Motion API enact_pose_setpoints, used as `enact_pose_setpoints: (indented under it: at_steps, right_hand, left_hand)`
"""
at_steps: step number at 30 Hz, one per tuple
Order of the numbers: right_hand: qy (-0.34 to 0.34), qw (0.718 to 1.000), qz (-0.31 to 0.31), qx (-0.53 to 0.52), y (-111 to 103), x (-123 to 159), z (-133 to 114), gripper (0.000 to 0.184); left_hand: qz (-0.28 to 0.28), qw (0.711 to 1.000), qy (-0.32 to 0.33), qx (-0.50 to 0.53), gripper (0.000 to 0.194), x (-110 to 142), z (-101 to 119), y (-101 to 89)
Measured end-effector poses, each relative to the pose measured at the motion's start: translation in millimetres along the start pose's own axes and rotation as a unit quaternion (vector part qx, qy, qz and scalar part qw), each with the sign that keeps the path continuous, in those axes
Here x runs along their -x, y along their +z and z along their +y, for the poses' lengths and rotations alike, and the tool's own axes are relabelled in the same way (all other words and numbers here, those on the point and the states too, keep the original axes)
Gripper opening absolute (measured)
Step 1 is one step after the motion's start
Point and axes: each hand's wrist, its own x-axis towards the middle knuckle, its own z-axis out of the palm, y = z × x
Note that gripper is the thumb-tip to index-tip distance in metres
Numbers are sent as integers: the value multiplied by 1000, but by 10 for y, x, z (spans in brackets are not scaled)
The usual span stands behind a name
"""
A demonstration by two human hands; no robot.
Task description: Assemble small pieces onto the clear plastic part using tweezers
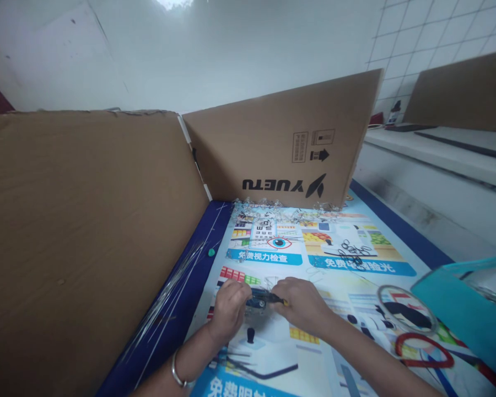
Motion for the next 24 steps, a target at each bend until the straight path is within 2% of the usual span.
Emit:
enact_pose_setpoints:
  at_steps: [10,24]
  right_hand:
    - [-5,1000,-16,-19,11,10,4,15]
    - [-13,1000,21,3,-9,-1,11,14]
  left_hand:
    - [-8,1000,18,22,16,7,-34,-8]
    - [9,1000,-1,5,15,-20,-23,-18]
